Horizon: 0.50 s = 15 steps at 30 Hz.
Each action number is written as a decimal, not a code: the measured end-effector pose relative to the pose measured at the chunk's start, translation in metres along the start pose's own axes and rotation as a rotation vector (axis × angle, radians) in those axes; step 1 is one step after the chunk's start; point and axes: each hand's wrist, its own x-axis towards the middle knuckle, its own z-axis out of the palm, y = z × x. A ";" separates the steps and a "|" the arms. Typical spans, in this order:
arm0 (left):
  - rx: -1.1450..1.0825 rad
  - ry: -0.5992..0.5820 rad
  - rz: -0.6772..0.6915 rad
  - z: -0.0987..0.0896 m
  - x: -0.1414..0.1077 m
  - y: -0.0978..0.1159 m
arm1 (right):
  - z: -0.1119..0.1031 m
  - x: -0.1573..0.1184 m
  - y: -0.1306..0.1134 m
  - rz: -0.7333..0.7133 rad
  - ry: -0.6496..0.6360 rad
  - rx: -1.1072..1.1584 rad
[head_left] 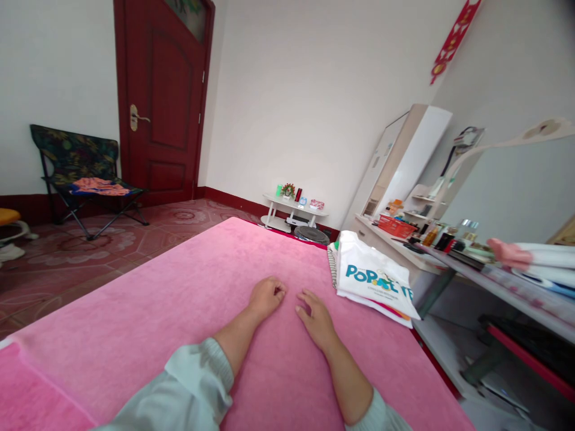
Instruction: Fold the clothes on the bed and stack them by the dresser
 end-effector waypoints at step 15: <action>0.004 0.019 0.023 0.001 0.000 -0.002 | 0.003 0.001 0.005 -0.010 -0.007 0.009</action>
